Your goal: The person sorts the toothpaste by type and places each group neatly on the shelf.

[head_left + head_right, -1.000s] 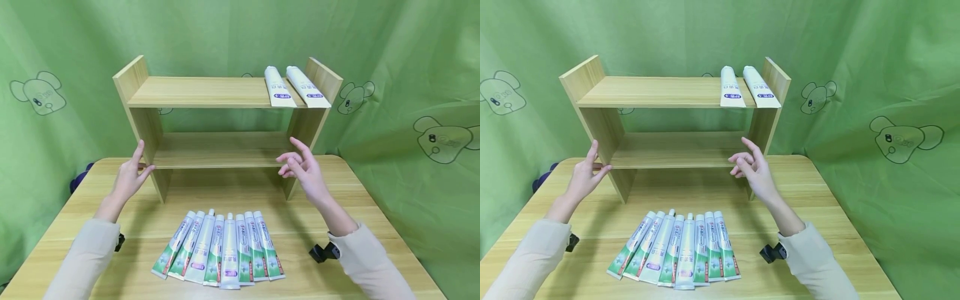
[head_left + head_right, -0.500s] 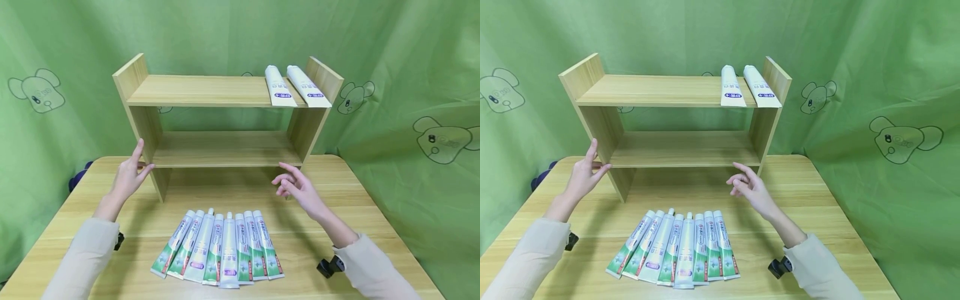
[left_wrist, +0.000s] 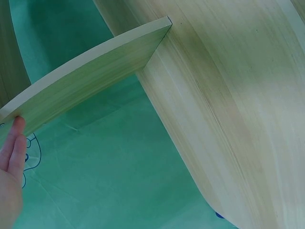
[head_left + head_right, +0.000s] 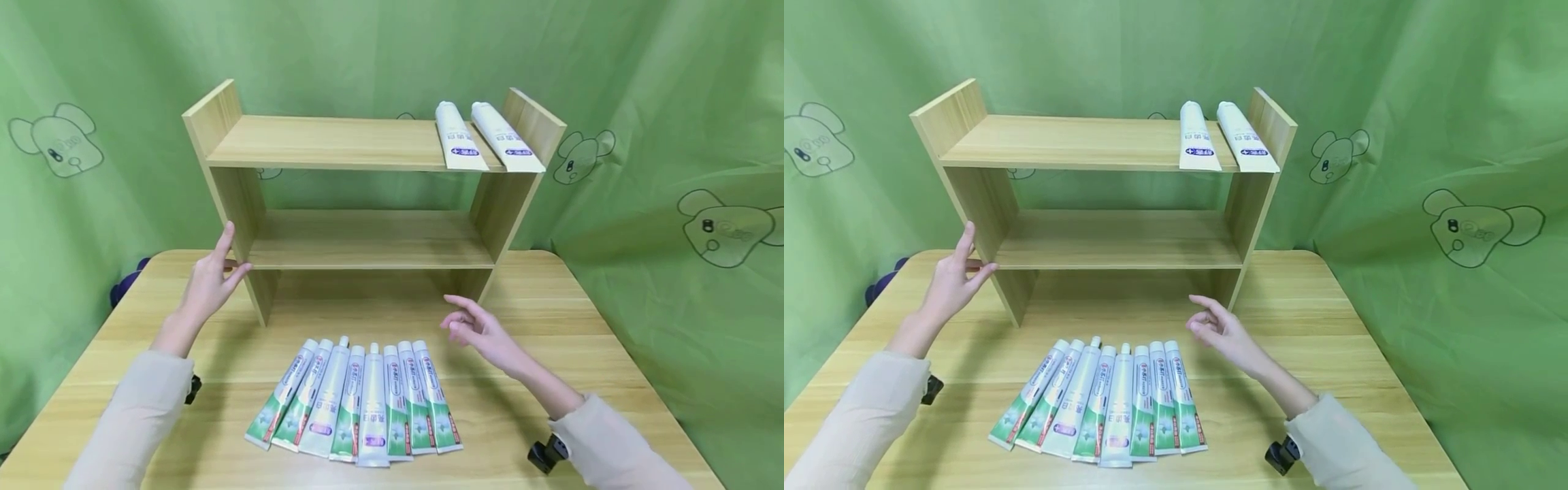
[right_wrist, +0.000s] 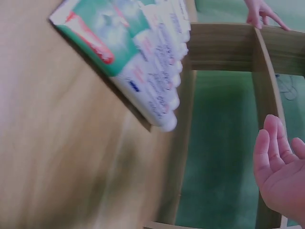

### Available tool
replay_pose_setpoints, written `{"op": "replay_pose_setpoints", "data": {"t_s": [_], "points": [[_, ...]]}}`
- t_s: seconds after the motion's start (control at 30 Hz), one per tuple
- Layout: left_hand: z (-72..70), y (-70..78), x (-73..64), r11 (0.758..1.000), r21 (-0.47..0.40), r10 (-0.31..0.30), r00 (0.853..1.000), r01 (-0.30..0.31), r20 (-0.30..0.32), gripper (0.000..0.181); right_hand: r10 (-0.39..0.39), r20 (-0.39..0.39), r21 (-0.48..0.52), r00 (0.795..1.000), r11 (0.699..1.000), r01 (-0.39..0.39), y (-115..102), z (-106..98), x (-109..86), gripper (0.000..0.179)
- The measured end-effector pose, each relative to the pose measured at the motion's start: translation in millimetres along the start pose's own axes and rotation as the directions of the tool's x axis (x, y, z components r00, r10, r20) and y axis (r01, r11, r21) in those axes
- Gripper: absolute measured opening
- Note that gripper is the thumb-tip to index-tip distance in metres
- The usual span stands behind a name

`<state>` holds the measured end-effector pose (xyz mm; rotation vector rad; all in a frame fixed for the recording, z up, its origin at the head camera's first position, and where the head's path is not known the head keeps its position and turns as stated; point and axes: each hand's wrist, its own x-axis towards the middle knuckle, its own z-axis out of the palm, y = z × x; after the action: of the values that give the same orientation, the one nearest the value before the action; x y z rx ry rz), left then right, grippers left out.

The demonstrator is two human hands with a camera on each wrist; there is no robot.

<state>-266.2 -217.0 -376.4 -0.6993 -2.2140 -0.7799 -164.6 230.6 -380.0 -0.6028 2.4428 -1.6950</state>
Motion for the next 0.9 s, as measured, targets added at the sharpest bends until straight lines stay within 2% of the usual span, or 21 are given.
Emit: {"op": "replay_pose_setpoints", "data": {"t_s": [0.27, 0.4, 0.63, 0.8, 0.9], "points": [[-0.3, -0.5, 2.2, 1.0, -0.004, 0.023, 1.0, -0.023, -0.011, 0.102, 0.028, 0.059, -0.023, 0.998, 0.999, -0.026, 13.0, 11.6, -5.7, 0.053], [-0.9, -0.1, 1.9, 1.0, 0.001, 0.022, 1.0, -0.022, -0.009, 0.103, 0.09, 0.086, -0.031, 0.992, 0.996, -0.087, 19.7, 16.4, -8.1, 0.057], [-1.4, -0.2, 0.2, 1.0, 0.006, 0.014, 1.0, -0.014, -0.004, 0.101, 0.219, 0.07, -0.008, 0.973, 0.976, -0.219, 30.7, 25.6, -12.7, 0.059], [-1.6, -0.9, 0.7, 1.0, -0.002, 0.018, 1.0, -0.018, -0.004, 0.101, 0.256, 0.087, -0.005, 0.963, 0.966, -0.257, 37.6, 31.3, -15.6, 0.061], [-0.7, -0.9, 1.7, 1.0, -0.009, 0.026, 1.0, -0.026, -0.006, 0.102, 0.309, 0.091, 0.032, 0.947, 0.949, -0.313, 40.4, 33.1, -17.8, 0.062]]}}
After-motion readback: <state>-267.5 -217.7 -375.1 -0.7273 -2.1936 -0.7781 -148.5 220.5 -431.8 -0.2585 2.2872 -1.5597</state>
